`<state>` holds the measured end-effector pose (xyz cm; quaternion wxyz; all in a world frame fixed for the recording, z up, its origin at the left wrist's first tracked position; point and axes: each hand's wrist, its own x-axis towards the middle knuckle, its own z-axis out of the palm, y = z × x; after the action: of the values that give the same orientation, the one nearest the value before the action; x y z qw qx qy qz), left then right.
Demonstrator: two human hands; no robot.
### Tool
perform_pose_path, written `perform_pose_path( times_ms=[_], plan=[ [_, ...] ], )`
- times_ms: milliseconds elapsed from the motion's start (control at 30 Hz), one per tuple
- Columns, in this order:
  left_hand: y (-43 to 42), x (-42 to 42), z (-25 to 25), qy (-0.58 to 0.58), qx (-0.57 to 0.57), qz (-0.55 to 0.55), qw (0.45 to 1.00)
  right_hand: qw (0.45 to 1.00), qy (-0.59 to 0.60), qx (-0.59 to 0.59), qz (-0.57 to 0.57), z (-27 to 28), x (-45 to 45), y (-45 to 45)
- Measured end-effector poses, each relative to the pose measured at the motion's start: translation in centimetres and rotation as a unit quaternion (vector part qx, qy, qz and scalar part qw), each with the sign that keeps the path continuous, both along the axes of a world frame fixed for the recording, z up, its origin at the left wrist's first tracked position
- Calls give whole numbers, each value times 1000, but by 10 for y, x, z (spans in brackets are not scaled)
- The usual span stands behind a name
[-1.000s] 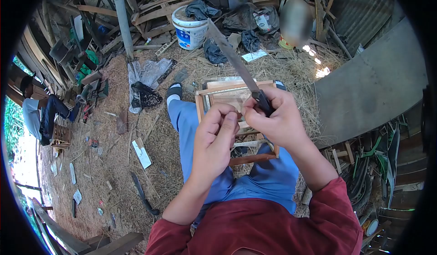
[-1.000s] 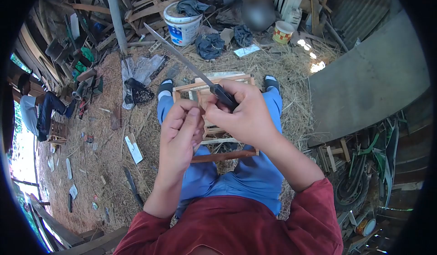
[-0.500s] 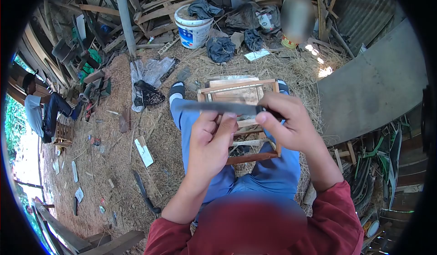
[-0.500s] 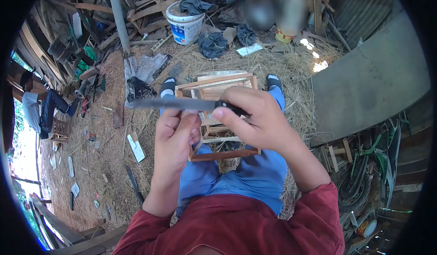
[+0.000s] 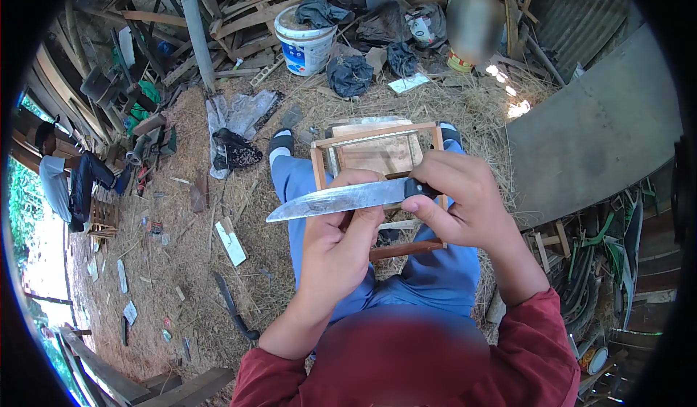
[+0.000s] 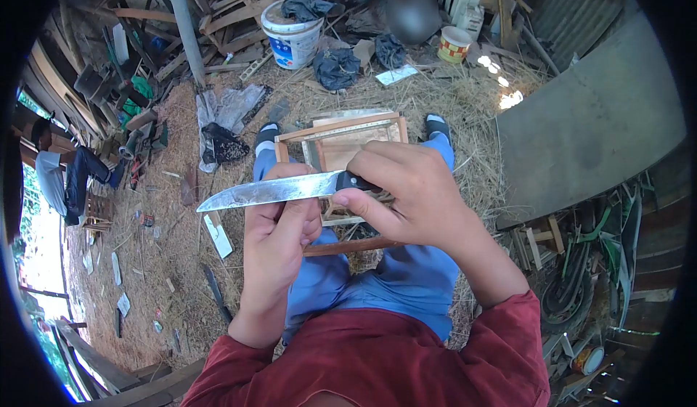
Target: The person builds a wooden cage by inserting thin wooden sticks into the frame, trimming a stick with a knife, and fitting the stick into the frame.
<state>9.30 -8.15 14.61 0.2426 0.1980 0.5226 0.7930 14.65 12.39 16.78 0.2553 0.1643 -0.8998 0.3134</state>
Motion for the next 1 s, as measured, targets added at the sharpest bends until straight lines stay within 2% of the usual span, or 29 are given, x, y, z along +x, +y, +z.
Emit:
perform_pose_path(
  times_ms=[100,333,533,633,1000],
  plan=[
    [1,1,-3,51,-20,28,998,1000,13,1,2,-1,-2,0],
    [-1,8,-3,89,-59,49,993,1000,8,27,7,-4,-2,4],
    [-3,15,-2,69,-49,42,996,999,26,26,26,-4,-2,7],
    [0,16,-4,98,-34,40,994,999,30,21,26,-5,-2,8],
    [2,18,7,-13,-17,28,999,997,69,39,-3,-10,-4,8]
  ],
)
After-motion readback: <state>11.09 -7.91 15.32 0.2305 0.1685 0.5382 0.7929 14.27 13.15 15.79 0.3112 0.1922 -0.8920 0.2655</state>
